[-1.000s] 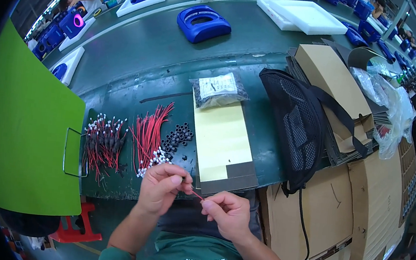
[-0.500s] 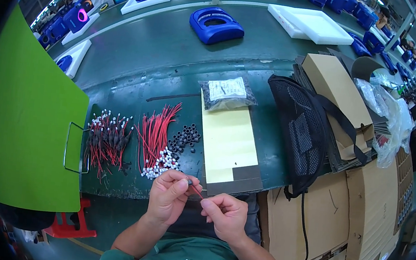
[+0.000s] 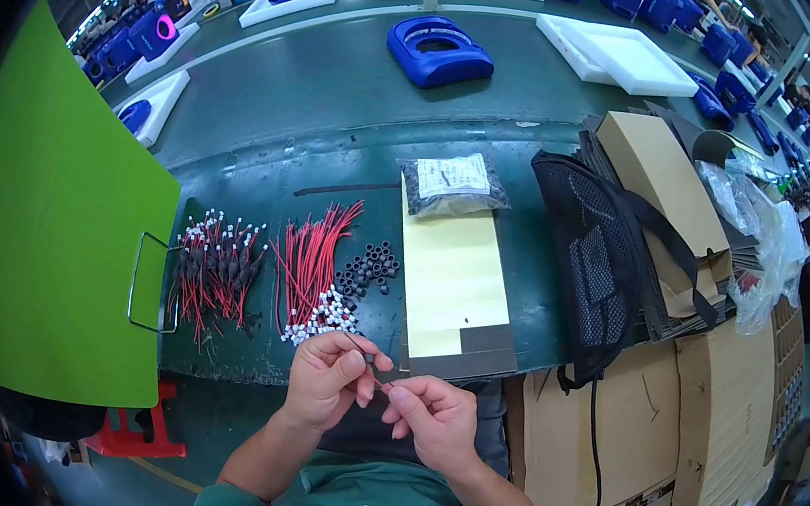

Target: The person assembles small electronic components by hand, attaching black plastic pieces to the ends of red wires at a production workbench.

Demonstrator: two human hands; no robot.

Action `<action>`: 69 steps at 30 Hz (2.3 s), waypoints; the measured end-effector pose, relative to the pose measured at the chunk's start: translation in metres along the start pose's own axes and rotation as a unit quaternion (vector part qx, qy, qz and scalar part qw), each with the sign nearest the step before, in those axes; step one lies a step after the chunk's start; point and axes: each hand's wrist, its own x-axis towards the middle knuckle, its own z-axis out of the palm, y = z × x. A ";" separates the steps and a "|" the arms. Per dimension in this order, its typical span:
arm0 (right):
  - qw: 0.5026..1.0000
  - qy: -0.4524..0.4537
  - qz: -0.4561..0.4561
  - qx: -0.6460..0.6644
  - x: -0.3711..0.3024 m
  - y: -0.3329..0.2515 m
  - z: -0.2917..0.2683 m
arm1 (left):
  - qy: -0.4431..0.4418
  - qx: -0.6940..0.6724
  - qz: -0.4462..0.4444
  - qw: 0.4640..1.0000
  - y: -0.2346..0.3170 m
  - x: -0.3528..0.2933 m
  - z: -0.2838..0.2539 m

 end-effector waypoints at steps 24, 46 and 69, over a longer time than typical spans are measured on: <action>0.988 0.070 -0.087 -0.108 -0.002 0.005 0.001 | 0.033 -0.147 -0.029 0.988 -0.005 -0.005 -0.005; 0.982 -0.111 0.077 0.130 0.000 0.008 -0.015 | -0.005 -0.147 -0.022 0.989 -0.006 -0.001 -0.010; 0.982 -0.112 0.103 0.114 -0.003 0.012 -0.014 | -0.055 -0.143 -0.069 0.986 -0.002 -0.007 -0.010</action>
